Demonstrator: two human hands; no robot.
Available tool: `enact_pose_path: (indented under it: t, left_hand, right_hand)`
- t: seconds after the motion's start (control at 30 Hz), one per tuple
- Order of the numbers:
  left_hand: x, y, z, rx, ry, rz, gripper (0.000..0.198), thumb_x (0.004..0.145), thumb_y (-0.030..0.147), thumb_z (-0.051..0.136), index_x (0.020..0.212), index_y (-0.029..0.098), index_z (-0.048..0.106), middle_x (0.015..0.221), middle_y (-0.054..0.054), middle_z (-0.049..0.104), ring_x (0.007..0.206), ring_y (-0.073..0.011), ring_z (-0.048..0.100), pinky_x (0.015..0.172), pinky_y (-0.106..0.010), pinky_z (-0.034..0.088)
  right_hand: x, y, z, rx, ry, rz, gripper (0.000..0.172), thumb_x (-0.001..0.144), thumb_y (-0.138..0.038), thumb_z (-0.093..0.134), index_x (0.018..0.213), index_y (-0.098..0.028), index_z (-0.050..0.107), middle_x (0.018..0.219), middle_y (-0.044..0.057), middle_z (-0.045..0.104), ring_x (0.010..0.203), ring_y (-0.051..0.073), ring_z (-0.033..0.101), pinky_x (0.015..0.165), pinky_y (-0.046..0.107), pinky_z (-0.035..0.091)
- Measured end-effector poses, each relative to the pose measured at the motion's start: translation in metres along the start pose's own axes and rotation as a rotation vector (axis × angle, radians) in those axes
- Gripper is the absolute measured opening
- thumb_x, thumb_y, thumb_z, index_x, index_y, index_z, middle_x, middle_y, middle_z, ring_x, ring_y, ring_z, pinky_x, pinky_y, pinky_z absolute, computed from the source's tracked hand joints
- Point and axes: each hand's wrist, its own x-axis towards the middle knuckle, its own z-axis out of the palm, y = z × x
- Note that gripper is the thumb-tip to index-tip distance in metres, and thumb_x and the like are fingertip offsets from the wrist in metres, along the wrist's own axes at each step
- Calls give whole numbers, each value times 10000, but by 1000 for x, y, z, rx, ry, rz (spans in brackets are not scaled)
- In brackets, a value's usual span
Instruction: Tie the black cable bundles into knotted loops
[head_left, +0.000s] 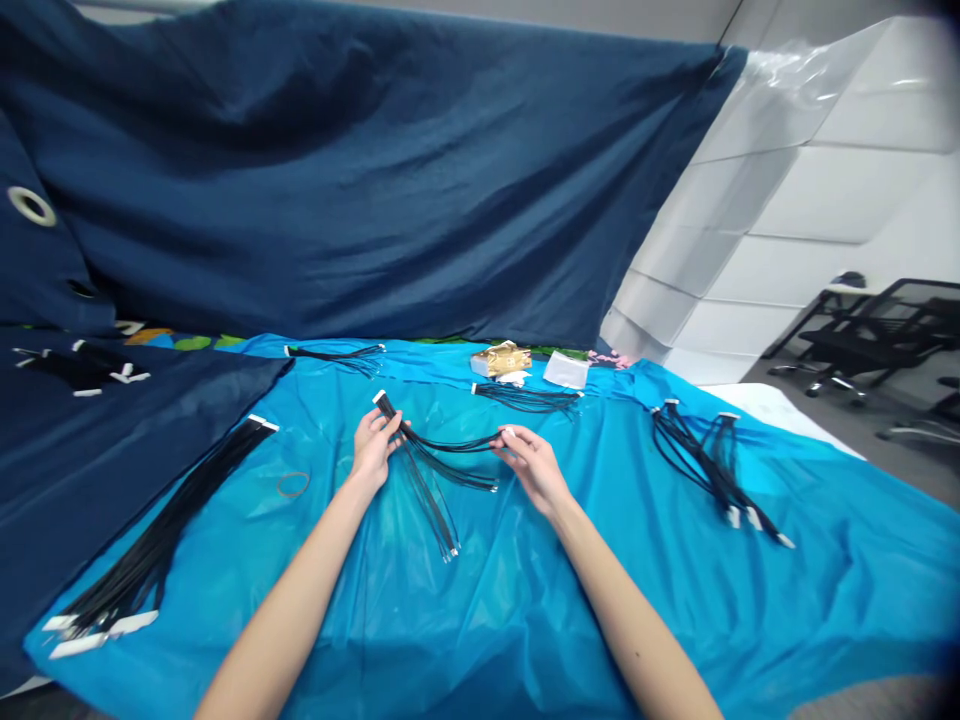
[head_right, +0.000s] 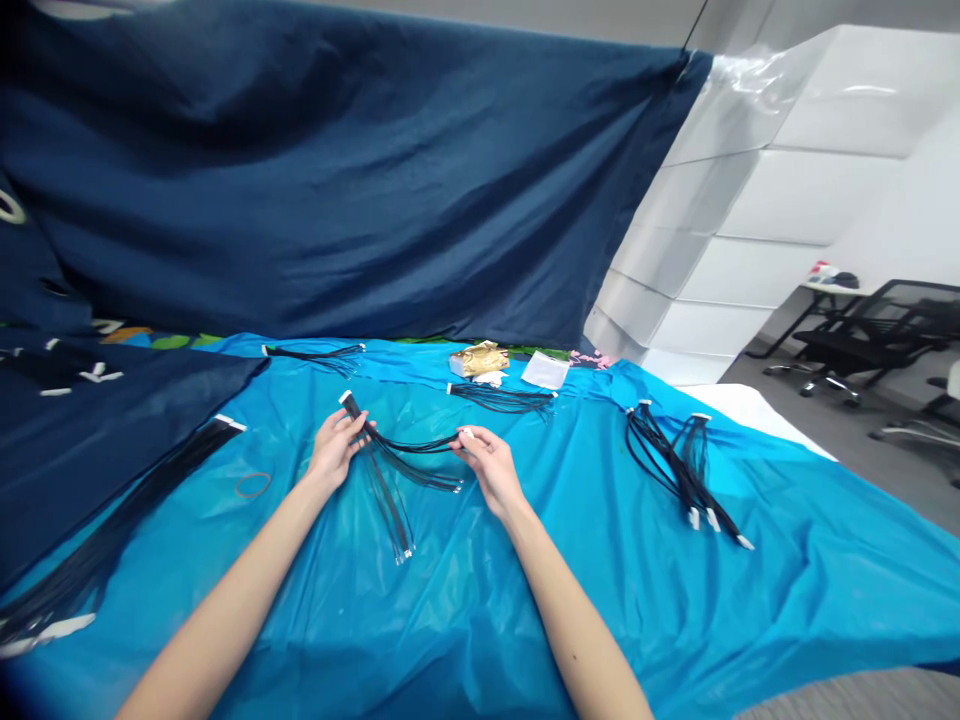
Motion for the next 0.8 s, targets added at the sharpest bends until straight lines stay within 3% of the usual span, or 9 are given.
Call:
enact_pose_path:
  t: [0.33,0.6,0.8]
  left_hand:
    - [2,-3,-3,32,-85,25,364,670,147,668,994,194,508,727,6,599,628,-117,601,613,-281,507]
    - [-3,0,1,38,-211,37,438,672,161,666,1085,155,518,735,-17,610,562,-97,562,516,-218,453]
    - [-7,3,6,-62,-250,-17,264,673,163,673,912,104,578,731,-24,584,504,-62,494,432,-183,374]
  right_hand:
    - [5,-3,-5,296,137,-36,287,632,-349,708,855,-194,615,655,-27,559,677,109,571,684,264,478]
    - [11,-6,-11,452,250,-102,286,601,-318,711,826,-192,589,646,-50,510,610,64,498,647,231,464]
    - [13,-8,-17,477,269,-97,252,615,-311,686,805,-190,573,598,-63,466,566,56,464,603,225,448]
